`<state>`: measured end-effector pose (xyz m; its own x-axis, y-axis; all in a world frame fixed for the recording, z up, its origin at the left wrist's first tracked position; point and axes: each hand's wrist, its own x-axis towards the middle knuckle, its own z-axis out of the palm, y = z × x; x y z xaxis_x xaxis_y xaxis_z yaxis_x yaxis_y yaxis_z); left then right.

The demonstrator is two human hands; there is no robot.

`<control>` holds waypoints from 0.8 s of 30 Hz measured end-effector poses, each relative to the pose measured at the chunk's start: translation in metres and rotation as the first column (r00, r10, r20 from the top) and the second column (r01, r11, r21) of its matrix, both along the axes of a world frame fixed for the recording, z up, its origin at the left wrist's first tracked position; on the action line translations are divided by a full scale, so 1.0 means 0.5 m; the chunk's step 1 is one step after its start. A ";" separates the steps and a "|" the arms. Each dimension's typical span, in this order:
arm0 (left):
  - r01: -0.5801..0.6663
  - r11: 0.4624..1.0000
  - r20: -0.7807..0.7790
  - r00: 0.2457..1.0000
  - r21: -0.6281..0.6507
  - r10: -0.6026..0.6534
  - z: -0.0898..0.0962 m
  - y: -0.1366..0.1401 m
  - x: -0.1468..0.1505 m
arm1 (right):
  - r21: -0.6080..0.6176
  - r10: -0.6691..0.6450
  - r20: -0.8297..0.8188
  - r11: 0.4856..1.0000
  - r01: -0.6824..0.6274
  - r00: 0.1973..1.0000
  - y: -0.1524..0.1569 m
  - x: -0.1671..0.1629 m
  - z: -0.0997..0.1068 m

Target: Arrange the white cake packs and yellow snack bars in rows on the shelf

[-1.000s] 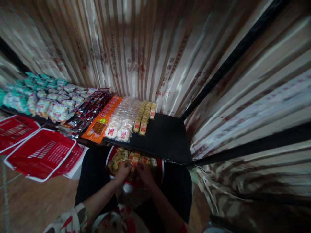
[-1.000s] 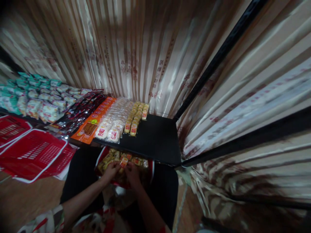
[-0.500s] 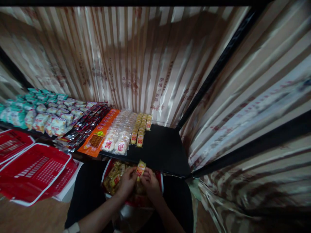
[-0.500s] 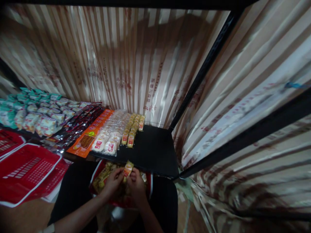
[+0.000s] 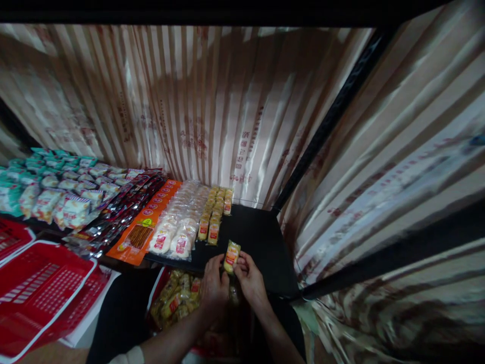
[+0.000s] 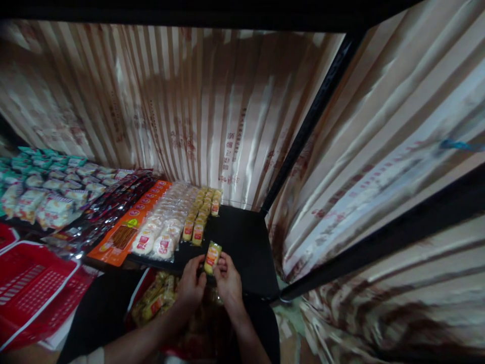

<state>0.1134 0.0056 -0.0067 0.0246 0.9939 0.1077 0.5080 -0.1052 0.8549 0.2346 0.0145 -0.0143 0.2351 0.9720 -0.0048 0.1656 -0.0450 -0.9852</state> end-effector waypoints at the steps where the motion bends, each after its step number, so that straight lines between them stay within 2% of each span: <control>1: 0.010 1.000 0.004 1.000 0.017 -0.010 0.000 0.005 0.008 | 0.010 -0.013 0.010 1.000 0.013 1.000 0.011 0.008 -0.001; 5: 0.021 0.998 -0.001 1.000 0.065 -0.021 0.004 0.034 0.037 | 0.047 -0.044 0.040 0.998 0.042 0.998 0.057 0.033 -0.013; 12: 0.040 0.998 0.109 0.993 -0.040 -0.036 -0.002 0.102 0.078 | 0.058 -0.079 0.122 0.996 0.072 0.989 0.140 0.050 -0.022; 18: 0.008 0.994 0.136 0.991 -0.105 0.007 -0.010 0.152 0.103 | 0.046 -0.074 0.173 0.997 0.067 0.982 0.217 0.046 -0.030; 24: -0.025 0.994 0.183 0.982 -0.110 0.045 -0.020 0.207 0.116 | 0.049 -0.089 0.273 0.996 0.079 0.958 0.279 0.042 -0.028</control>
